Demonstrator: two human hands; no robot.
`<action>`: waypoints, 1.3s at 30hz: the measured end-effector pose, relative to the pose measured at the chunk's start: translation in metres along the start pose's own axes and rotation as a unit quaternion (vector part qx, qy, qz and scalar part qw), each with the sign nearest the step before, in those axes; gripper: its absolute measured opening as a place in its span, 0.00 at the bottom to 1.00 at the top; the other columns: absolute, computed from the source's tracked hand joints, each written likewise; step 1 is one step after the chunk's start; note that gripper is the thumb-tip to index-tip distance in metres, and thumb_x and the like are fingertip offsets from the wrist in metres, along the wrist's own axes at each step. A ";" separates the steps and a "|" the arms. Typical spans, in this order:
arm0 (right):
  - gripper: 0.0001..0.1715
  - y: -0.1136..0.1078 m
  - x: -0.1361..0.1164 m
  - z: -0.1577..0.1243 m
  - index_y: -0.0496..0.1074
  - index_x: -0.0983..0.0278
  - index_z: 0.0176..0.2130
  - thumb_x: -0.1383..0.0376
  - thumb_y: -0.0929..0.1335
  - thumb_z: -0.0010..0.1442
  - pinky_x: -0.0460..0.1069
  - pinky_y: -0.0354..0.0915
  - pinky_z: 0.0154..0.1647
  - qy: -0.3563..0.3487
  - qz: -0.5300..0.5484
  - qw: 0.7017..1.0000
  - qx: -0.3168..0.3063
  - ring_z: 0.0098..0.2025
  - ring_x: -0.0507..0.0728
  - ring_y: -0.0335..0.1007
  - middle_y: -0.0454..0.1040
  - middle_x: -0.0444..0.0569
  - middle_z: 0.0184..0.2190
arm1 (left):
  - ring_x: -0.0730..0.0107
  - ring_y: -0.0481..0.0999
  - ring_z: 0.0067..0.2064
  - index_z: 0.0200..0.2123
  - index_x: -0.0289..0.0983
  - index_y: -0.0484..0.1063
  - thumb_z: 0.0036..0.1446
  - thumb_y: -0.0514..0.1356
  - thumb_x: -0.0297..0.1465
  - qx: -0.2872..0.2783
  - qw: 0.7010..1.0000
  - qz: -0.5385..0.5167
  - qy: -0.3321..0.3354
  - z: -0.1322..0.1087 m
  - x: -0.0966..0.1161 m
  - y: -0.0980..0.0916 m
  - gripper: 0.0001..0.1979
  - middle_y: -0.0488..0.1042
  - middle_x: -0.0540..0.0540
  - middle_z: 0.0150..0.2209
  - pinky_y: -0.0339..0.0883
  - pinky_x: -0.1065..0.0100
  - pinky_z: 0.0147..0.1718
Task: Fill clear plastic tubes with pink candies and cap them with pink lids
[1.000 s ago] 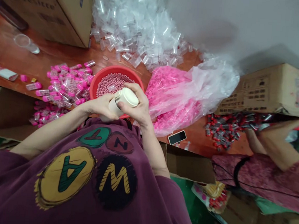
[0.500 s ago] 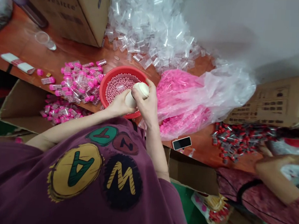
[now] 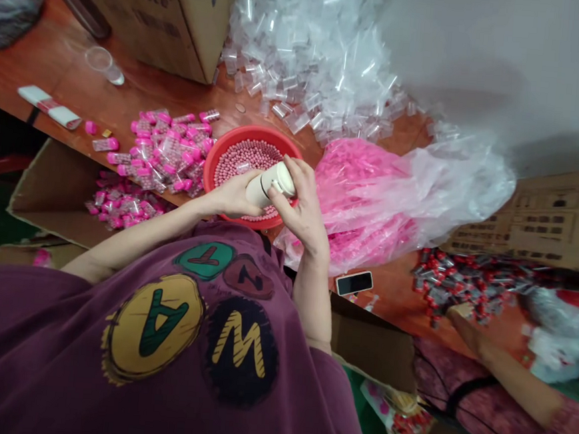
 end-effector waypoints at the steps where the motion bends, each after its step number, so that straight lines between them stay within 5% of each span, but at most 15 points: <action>1: 0.42 0.001 0.001 -0.001 0.68 0.55 0.72 0.41 0.70 0.69 0.70 0.64 0.76 0.001 0.013 1.000 -0.009 0.71 0.68 0.68 0.71 0.56 0.68 | 0.53 0.83 0.49 0.63 0.36 0.72 0.46 0.72 0.34 -0.024 1.000 -0.018 0.007 -0.001 0.001 0.002 0.39 0.83 0.41 0.52 0.77 0.56 0.48; 3: 0.42 0.000 0.004 -0.001 0.68 0.56 0.72 0.40 0.70 0.69 0.70 0.66 0.75 0.029 0.001 0.999 0.028 0.69 0.68 0.70 0.73 0.57 0.66 | 0.51 0.83 0.50 0.62 0.35 0.72 0.48 0.71 0.34 -0.006 1.000 0.005 0.008 -0.001 0.003 -0.002 0.36 0.83 0.40 0.53 0.77 0.55 0.48; 6: 0.46 -0.003 0.006 -0.002 0.66 0.60 0.73 0.37 0.68 0.70 0.75 0.64 0.73 0.101 -0.071 0.987 0.106 0.67 0.72 0.70 0.73 0.63 0.64 | 0.43 0.81 0.56 0.58 0.34 0.75 0.52 0.70 0.34 0.116 0.985 0.128 0.002 -0.002 0.009 -0.018 0.29 0.82 0.35 0.55 0.74 0.47 0.56; 8: 0.48 0.000 0.004 0.002 0.64 0.61 0.73 0.35 0.68 0.70 0.77 0.64 0.73 0.116 -0.092 0.986 0.074 0.68 0.73 0.69 0.73 0.64 0.64 | 0.42 0.81 0.57 0.57 0.34 0.75 0.52 0.70 0.34 0.139 0.979 0.150 -0.006 -0.002 0.007 -0.023 0.28 0.81 0.35 0.55 0.73 0.47 0.56; 11: 0.46 0.005 -0.003 0.011 0.66 0.57 0.73 0.36 0.69 0.69 0.74 0.64 0.75 0.061 -0.046 0.997 -0.028 0.70 0.70 0.69 0.72 0.60 0.67 | 0.51 0.82 0.50 0.61 0.35 0.72 0.47 0.72 0.34 0.060 0.997 0.048 -0.014 0.001 -0.005 -0.019 0.37 0.82 0.39 0.53 0.76 0.54 0.49; 14: 0.45 0.007 -0.006 0.016 0.67 0.54 0.72 0.37 0.71 0.67 0.70 0.64 0.76 0.010 0.008 0.999 -0.052 0.71 0.69 0.68 0.71 0.56 0.69 | 0.53 0.83 0.47 0.63 0.35 0.71 0.44 0.72 0.34 -0.015 1.000 -0.018 -0.005 0.001 -0.006 -0.014 0.40 0.83 0.40 0.51 0.77 0.57 0.44; 20: 0.49 0.014 0.008 0.018 0.63 0.59 0.75 0.35 0.68 0.69 0.74 0.66 0.73 0.083 -0.039 0.995 0.047 0.70 0.70 0.69 0.71 0.63 0.68 | 0.42 0.82 0.53 0.55 0.35 0.76 0.50 0.69 0.35 0.114 0.981 0.156 -0.012 -0.005 0.007 -0.040 0.28 0.82 0.37 0.51 0.75 0.46 0.54; 24: 0.50 0.014 -0.006 0.024 0.68 0.56 0.72 0.34 0.73 0.63 0.71 0.69 0.71 0.040 -0.001 0.999 -0.032 0.68 0.70 0.71 0.73 0.58 0.67 | 0.50 0.83 0.48 0.60 0.36 0.73 0.45 0.72 0.36 -0.022 1.000 0.010 -0.014 0.000 -0.001 -0.033 0.36 0.82 0.40 0.51 0.78 0.53 0.46; 27: 0.40 0.008 -0.013 0.029 0.75 0.54 0.65 0.39 0.74 0.62 0.68 0.75 0.65 0.019 0.028 0.999 -0.010 0.61 0.68 0.77 0.79 0.54 0.60 | 0.51 0.84 0.50 0.60 0.37 0.73 0.44 0.73 0.36 -0.101 0.993 -0.057 0.007 -0.002 0.006 -0.023 0.37 0.83 0.41 0.52 0.79 0.54 0.47; 29: 0.33 0.005 -0.008 0.033 0.78 0.56 0.59 0.41 0.71 0.64 0.67 0.77 0.60 0.044 0.011 0.997 0.059 0.56 0.68 0.80 0.82 0.54 0.55 | 0.48 0.84 0.51 0.61 0.37 0.73 0.45 0.73 0.37 -0.061 0.998 -0.021 0.002 -0.001 0.008 -0.024 0.38 0.83 0.39 0.53 0.79 0.51 0.48; 32: 0.33 0.007 0.007 0.038 0.78 0.61 0.58 0.42 0.68 0.66 0.70 0.76 0.60 0.116 -0.046 0.983 0.134 0.56 0.71 0.80 0.82 0.59 0.55 | 0.37 0.81 0.58 0.60 0.34 0.75 0.52 0.70 0.39 0.079 0.987 0.137 0.018 0.005 0.010 -0.038 0.33 0.81 0.34 0.56 0.75 0.39 0.57; 35: 0.42 0.022 0.014 0.051 0.71 0.62 0.67 0.41 0.69 0.65 0.74 0.72 0.66 0.110 -0.047 0.991 0.059 0.64 0.74 0.76 0.76 0.65 0.64 | 0.35 0.78 0.62 0.63 0.34 0.72 0.54 0.70 0.41 0.110 0.981 0.159 0.006 0.014 -0.006 -0.055 0.35 0.79 0.31 0.60 0.72 0.36 0.61; 37: 0.53 0.032 0.006 0.060 0.66 0.60 0.72 0.41 0.75 0.58 0.75 0.71 0.67 0.029 -0.050 0.998 -0.009 0.69 0.76 0.71 0.72 0.65 0.68 | 0.38 0.80 0.60 0.65 0.37 0.71 0.50 0.73 0.43 0.051 0.995 0.089 -0.004 0.018 -0.019 -0.064 0.40 0.79 0.34 0.60 0.76 0.41 0.57; 39: 0.51 0.040 0.003 0.066 0.67 0.56 0.71 0.42 0.76 0.56 0.74 0.74 0.65 -0.009 -0.027 0.998 -0.048 0.66 0.75 0.75 0.74 0.62 0.65 | 0.43 0.82 0.58 0.65 0.40 0.70 0.47 0.76 0.44 -0.038 0.999 0.018 0.001 0.017 -0.025 -0.065 0.43 0.81 0.38 0.59 0.79 0.47 0.55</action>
Point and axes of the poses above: each hand's wrist, its own z-axis towards the middle knuckle, its own y-axis out of the palm, x = y × z, the point moved 9 cm from there along z, towards the middle knuckle
